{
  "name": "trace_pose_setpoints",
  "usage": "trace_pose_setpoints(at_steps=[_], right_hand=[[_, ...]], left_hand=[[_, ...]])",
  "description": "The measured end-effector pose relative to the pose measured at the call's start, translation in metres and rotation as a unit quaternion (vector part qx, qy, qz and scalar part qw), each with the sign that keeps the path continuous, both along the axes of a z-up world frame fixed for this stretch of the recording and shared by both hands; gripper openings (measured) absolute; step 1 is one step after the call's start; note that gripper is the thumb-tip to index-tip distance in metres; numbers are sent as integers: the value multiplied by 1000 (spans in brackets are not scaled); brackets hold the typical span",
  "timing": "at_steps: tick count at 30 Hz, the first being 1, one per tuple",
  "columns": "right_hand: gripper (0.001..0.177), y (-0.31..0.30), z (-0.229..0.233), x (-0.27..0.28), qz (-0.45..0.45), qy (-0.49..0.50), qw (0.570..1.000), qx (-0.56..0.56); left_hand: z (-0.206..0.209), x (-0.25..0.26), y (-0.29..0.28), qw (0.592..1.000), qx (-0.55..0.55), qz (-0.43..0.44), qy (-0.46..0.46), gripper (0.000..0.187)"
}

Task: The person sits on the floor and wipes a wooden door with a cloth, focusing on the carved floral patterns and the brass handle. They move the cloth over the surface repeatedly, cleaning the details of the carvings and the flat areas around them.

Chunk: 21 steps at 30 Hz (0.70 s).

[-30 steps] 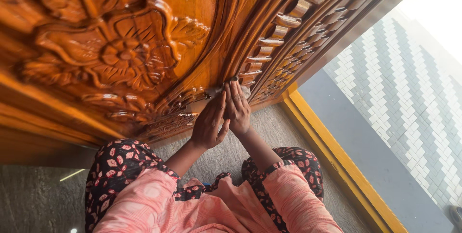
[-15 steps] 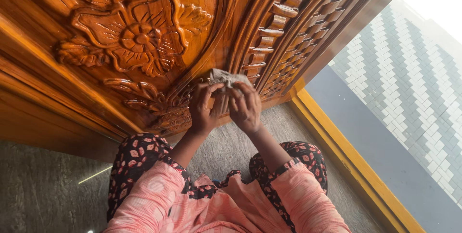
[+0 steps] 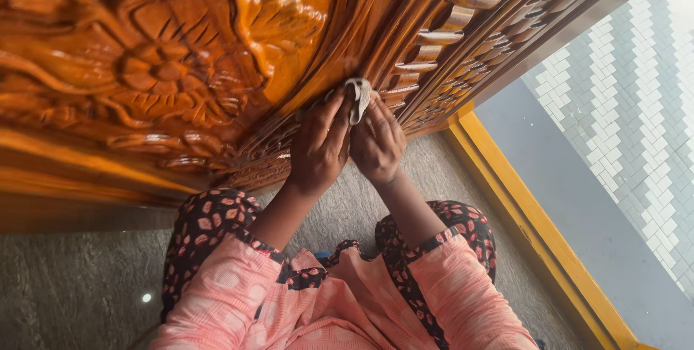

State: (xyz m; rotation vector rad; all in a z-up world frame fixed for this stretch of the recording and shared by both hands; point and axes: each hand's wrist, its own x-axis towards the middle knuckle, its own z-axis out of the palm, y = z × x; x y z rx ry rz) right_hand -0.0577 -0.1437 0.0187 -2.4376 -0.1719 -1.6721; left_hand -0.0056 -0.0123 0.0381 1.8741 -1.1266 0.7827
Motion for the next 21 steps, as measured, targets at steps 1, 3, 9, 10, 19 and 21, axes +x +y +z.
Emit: trace_pose_setpoints(at_steps=[1, 3, 9, 10, 19, 21], right_hand=[[22, 2, -6, -1, 1, 9, 1000, -8], [26, 5, -18, -3, 0, 30, 999, -19], [33, 13, -67, -12, -18, 103, 995, -3], [33, 13, -73, -15, -19, 113, 993, 0], [28, 26, -94, -41, 39, 277, 958, 67], [26, 29, -84, -41, 42, 258, 965, 39]], left_hand=[[-8, 0, 0, 1000, 4, 3, -5, 43], [-24, 0, 1, 1000, 12, -2, -1, 44], [-67, -8, 5, 998, 50, -9, 36, 49], [-75, -11, 7, 997, 65, 2, 39, 50], [-126, -28, 32, 952, 181, 32, 245, 31], [-107, -33, 40, 955, 157, 36, 249, 32]])
